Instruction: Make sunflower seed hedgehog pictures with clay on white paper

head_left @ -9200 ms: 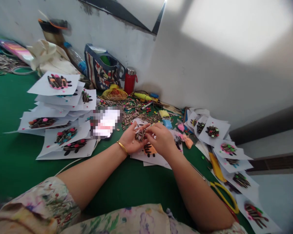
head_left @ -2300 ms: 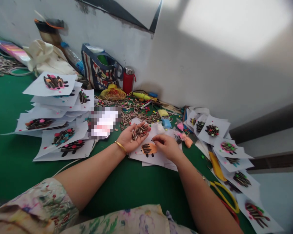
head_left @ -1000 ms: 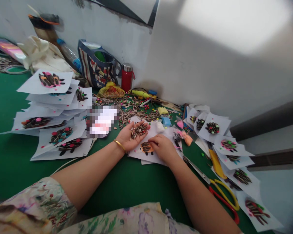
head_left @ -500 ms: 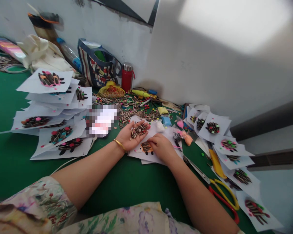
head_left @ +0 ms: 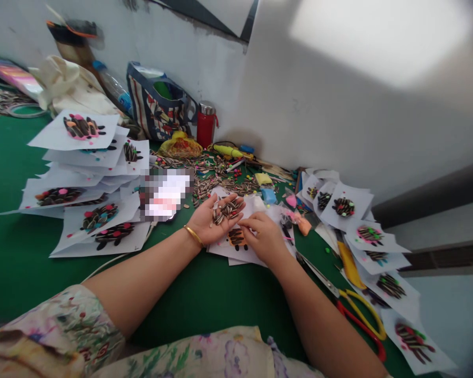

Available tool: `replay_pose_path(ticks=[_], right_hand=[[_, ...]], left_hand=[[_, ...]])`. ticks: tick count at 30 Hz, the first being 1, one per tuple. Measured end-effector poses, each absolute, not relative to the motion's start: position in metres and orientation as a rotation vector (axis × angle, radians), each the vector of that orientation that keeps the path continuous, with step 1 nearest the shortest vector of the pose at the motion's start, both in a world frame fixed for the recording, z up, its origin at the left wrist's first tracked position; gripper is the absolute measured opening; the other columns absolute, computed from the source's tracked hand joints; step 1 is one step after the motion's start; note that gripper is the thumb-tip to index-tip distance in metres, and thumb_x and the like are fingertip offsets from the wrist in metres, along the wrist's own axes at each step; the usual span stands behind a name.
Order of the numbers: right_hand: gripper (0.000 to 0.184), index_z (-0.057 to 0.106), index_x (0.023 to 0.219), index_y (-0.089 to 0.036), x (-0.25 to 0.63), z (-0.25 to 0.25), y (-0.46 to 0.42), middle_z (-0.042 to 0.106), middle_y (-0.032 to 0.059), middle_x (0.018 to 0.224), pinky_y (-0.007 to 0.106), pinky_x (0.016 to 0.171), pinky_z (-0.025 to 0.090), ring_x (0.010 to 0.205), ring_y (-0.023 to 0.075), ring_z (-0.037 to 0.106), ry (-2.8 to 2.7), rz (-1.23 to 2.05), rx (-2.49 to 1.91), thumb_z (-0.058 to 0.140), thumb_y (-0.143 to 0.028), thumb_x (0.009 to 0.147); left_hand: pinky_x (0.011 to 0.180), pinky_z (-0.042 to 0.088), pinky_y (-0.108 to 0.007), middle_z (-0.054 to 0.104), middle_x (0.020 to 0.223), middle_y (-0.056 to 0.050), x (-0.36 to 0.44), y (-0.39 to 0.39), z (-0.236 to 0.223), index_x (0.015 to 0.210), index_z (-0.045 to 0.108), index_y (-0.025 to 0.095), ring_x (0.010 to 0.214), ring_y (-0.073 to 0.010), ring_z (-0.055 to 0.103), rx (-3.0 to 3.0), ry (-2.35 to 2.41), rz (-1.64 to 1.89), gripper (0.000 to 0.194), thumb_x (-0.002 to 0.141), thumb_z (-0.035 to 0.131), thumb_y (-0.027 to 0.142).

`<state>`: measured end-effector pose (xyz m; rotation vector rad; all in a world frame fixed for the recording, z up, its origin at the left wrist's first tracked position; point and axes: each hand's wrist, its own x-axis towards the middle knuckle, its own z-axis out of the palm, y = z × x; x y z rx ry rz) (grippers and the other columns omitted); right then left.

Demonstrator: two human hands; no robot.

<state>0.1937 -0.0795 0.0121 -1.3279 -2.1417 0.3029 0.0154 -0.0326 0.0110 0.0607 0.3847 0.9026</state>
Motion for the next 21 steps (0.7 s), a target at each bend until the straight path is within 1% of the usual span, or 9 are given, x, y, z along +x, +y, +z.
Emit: replay_pose_path(ticks=[4,6,9,11,14,16,17,19,21], right_hand=[[0.020,0.073,0.098,-0.021,0.178,0.022,-0.082,0.064,0.0065,0.090,0.032,0.082,0.049,0.087,0.0195,0.060,-2.168,0.306,-1.224,0.057,-0.016,0.088],[0.018,0.072,0.098,-0.020,0.170,0.025,-0.081,0.064,0.0069,0.090,0.033,0.082,0.049,0.087,0.0200,0.060,-2.187,0.295,-1.192,0.058,-0.016,0.088],[0.020,0.071,0.101,-0.021,0.160,0.026,-0.075,0.065,0.0067,0.091,0.034,0.082,0.049,0.088,0.0207,0.059,-2.221,0.273,-1.178,0.060,-0.015,0.086],[0.019,0.071,0.101,-0.021,0.154,0.025,-0.070,0.064,0.0067,0.092,0.035,0.084,0.048,0.091,0.0215,0.059,-2.256,0.257,-1.177,0.061,-0.017,0.086],[0.014,0.071,0.095,-0.021,0.151,0.026,-0.062,0.065,0.0074,0.093,0.036,0.088,0.047,0.095,0.0225,0.058,-2.268,0.239,-1.219,0.059,-0.020,0.087],[0.014,0.071,0.093,-0.021,0.153,0.029,-0.057,0.064,0.0080,0.095,0.036,0.087,0.047,0.094,0.0225,0.058,-2.212,0.235,-1.257,0.057,-0.020,0.088],[0.015,0.070,0.093,-0.021,0.155,0.032,-0.055,0.064,0.0080,0.095,0.036,0.086,0.047,0.094,0.0221,0.058,-2.173,0.242,-1.266,0.056,-0.021,0.089],[0.016,0.069,0.094,-0.021,0.162,0.037,-0.052,0.064,0.0071,0.095,0.035,0.085,0.047,0.092,0.0211,0.058,-2.092,0.265,-1.268,0.053,-0.021,0.090],[0.016,0.067,0.094,-0.021,0.170,0.040,-0.049,0.065,0.0059,0.092,0.034,0.082,0.047,0.089,0.0204,0.059,-2.029,0.286,-1.273,0.051,-0.021,0.091]], left_hand=[[0.092,0.052,-0.042,0.068,0.113,-0.019,0.015,-0.034,0.013,0.129,0.056,0.009,0.113,-0.0288,0.063,0.057,0.367,0.886,0.054,0.100,0.028,0.046],[0.092,0.052,-0.041,0.068,0.114,-0.019,0.015,-0.033,0.012,0.130,0.055,0.009,0.112,-0.0285,0.063,0.063,0.367,0.868,0.055,0.099,0.028,0.047],[0.092,0.051,-0.041,0.067,0.115,-0.018,0.014,-0.032,0.010,0.131,0.055,0.010,0.108,-0.0283,0.065,0.079,0.377,0.841,0.056,0.099,0.029,0.049],[0.091,0.052,-0.040,0.068,0.113,-0.018,0.014,-0.032,0.009,0.132,0.054,0.010,0.105,-0.0274,0.066,0.078,0.374,0.824,0.056,0.099,0.029,0.049],[0.084,0.053,-0.033,0.071,0.102,-0.014,0.014,-0.032,0.008,0.134,0.052,0.010,0.092,-0.0217,0.069,0.050,0.330,0.809,0.053,0.100,0.031,0.045],[0.078,0.054,-0.027,0.072,0.091,-0.009,0.014,-0.032,0.008,0.133,0.052,0.010,0.080,-0.0172,0.069,0.011,0.292,0.816,0.050,0.100,0.032,0.041],[0.078,0.054,-0.027,0.072,0.088,-0.008,0.015,-0.033,0.009,0.132,0.053,0.010,0.078,-0.0165,0.069,-0.004,0.281,0.822,0.048,0.100,0.033,0.040],[0.083,0.054,-0.030,0.072,0.088,-0.009,0.016,-0.034,0.009,0.130,0.054,0.010,0.083,-0.0185,0.069,-0.011,0.275,0.837,0.048,0.100,0.033,0.041],[0.091,0.052,-0.038,0.072,0.094,-0.012,0.017,-0.034,0.010,0.128,0.055,0.010,0.092,-0.0223,0.069,0.014,0.291,0.854,0.049,0.100,0.031,0.041]])
